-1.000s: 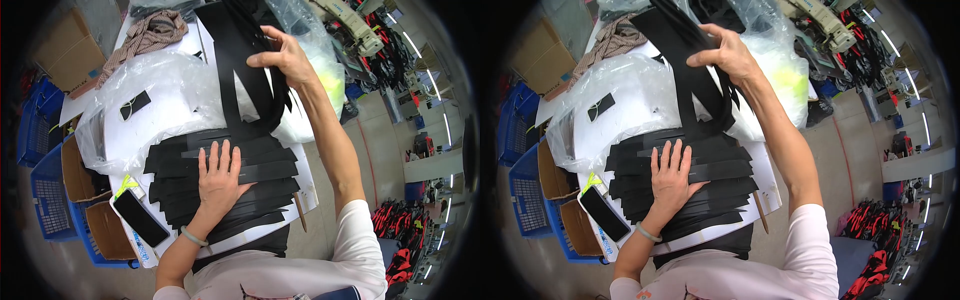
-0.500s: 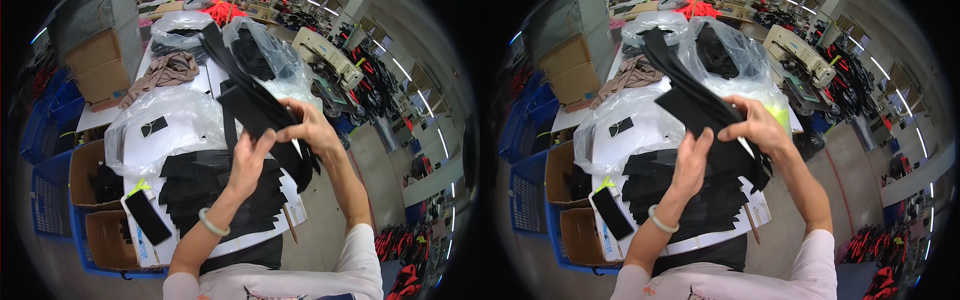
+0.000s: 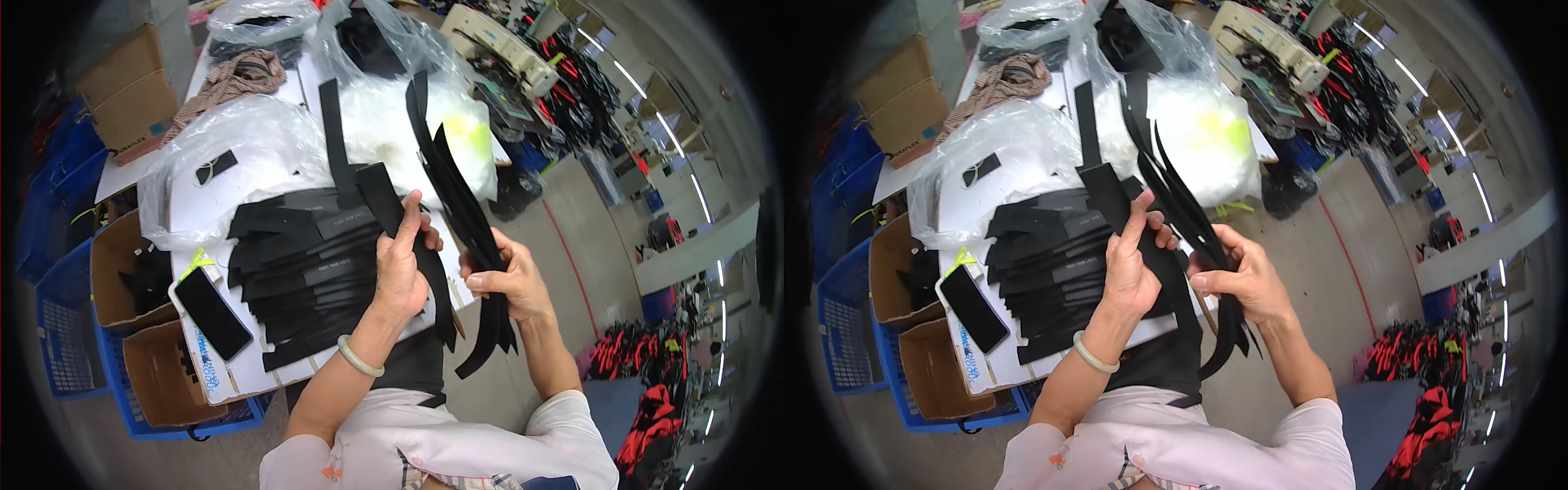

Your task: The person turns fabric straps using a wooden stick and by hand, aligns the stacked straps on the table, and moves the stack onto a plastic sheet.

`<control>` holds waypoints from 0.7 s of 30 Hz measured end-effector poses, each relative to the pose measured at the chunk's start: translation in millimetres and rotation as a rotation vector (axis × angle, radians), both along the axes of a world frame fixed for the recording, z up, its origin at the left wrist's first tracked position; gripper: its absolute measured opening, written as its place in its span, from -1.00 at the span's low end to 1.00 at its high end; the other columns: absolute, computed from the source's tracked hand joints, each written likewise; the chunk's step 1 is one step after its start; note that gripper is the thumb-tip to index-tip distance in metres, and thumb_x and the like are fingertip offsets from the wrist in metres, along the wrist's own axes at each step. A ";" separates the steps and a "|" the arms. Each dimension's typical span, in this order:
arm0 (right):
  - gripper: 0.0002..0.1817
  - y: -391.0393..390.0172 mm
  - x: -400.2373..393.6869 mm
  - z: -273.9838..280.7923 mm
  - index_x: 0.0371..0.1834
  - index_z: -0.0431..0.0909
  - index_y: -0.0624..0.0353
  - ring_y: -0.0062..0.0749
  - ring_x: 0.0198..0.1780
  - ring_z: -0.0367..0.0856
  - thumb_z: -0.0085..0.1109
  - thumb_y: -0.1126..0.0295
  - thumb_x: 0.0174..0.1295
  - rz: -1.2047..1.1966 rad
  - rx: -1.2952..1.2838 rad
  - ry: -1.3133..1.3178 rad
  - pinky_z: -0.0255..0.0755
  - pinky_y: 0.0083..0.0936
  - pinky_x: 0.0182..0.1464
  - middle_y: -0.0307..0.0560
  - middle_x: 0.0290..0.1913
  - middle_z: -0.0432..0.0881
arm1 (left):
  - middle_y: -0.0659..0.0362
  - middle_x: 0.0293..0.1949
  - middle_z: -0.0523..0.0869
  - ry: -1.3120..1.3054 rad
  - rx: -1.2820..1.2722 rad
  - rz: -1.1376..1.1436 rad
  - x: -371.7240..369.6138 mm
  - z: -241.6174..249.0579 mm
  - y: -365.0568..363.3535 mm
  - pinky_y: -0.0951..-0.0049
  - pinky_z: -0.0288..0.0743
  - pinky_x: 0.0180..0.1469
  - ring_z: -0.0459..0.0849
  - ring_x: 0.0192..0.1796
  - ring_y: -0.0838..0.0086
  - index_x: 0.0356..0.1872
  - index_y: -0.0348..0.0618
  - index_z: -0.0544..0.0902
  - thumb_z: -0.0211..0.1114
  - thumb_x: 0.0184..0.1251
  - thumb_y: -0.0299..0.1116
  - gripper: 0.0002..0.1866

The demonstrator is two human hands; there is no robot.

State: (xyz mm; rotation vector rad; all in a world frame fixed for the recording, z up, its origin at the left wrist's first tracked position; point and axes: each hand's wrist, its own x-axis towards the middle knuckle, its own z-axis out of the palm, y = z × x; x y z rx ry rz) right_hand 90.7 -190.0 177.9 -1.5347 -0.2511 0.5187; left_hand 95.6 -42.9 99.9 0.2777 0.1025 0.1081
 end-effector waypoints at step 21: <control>-0.54 1.9 -73.5 -93.5 0.07 0.42 0.37 -0.67 -0.35 0.58 0.36 0.48 0.13 -0.311 0.114 0.162 0.51 -0.72 -0.33 -0.07 -0.16 0.65 | 0.18 -0.41 0.65 0.079 -0.093 -0.290 -64.5 -62.0 -5.6 0.50 0.62 -0.37 0.64 -0.42 0.50 -0.16 -0.21 0.58 0.40 0.21 -0.32 -0.73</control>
